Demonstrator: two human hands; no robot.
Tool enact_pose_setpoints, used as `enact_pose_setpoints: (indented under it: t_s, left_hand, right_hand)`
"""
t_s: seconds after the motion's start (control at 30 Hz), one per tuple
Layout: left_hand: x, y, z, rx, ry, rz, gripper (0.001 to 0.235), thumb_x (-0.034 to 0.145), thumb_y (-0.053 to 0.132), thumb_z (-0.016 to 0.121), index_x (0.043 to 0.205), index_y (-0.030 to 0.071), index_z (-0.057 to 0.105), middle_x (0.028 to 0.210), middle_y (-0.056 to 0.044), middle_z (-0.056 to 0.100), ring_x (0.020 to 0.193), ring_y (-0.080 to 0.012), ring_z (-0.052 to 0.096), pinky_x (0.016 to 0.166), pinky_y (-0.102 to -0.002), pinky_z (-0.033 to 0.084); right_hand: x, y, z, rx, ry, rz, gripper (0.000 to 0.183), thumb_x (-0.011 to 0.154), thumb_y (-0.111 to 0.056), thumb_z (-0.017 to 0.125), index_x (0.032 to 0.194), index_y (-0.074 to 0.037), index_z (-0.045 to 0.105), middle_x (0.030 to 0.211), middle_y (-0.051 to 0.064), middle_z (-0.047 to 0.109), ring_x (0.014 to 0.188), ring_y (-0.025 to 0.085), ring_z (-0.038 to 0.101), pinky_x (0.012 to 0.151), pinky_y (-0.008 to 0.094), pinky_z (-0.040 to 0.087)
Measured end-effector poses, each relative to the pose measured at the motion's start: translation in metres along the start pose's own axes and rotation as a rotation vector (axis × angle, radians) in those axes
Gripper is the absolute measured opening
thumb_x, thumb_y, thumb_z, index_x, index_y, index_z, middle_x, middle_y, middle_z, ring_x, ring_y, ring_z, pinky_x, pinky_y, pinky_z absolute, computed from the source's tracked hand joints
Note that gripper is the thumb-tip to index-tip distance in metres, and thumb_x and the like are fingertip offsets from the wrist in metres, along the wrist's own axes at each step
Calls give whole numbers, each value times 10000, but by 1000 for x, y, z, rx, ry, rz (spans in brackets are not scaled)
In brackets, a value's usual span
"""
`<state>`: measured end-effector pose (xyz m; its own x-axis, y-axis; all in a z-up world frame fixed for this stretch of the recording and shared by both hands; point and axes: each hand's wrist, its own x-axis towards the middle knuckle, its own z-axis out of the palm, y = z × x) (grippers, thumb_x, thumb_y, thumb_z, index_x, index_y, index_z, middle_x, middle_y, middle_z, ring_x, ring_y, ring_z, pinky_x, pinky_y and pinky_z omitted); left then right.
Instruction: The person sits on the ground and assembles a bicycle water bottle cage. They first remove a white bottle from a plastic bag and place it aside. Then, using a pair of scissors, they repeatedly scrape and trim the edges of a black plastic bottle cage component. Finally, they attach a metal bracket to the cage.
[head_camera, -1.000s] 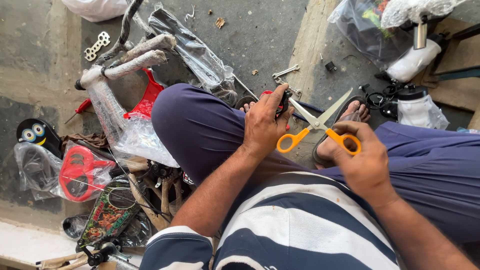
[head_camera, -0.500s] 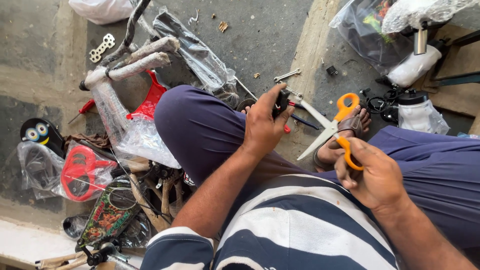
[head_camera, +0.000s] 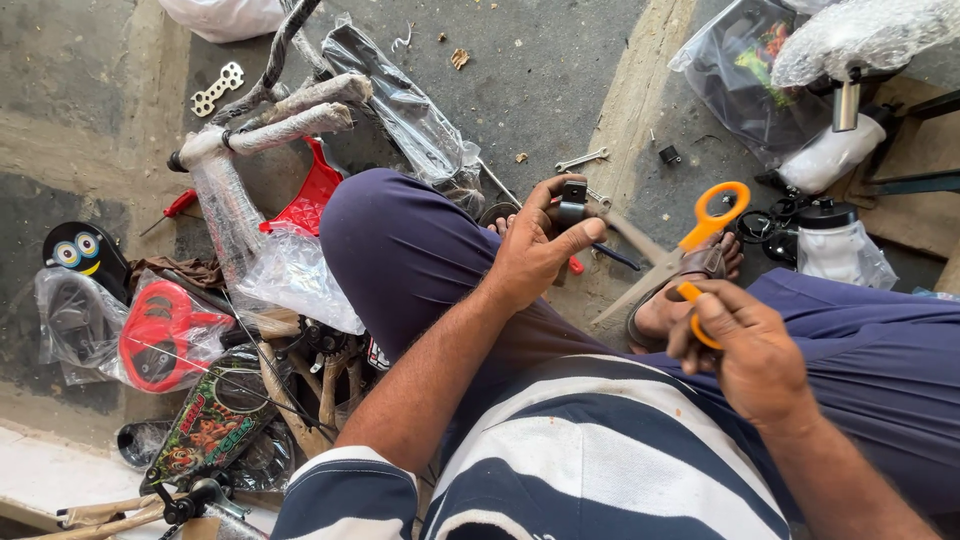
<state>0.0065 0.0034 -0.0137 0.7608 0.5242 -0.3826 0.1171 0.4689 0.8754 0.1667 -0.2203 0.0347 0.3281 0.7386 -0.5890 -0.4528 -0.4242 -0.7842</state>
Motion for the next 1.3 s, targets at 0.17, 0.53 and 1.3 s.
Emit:
enact_pose_setpoints:
  t_s: [0.17,0.53,1.3]
  left_hand:
    - [1,-6,-5,-66,96,61,528,938,202,761,1391,46,537,1021,-57,621,897,-121,660,755,-293,574]
    - [9,58,3,370,292,38,629,958,278,656,1506,124,389,1007,-123,700,875,-280,715,792,-369,590]
    - [112,28,-21,-339,-57,-35,450,1077,149,545,1500,45,432,1179,-69,657,1005,-146,678,852,-323,576]
  right_hand:
    - [0,9,3,-171,-89,-104,345,1065,-193,486,1274,37,637,775,120,691,618,134,594,558,231,485]
    - [80,-3,-50,-1658,103,-638,163,1047,-291,611,1081,-136,651,977,122,732,802,327,694,708,479,548]
    - [360,126,-101,-1772,305,-345,105,905,-238,649,939,-153,700,1025,108,671,1026,313,639,887,445,512]
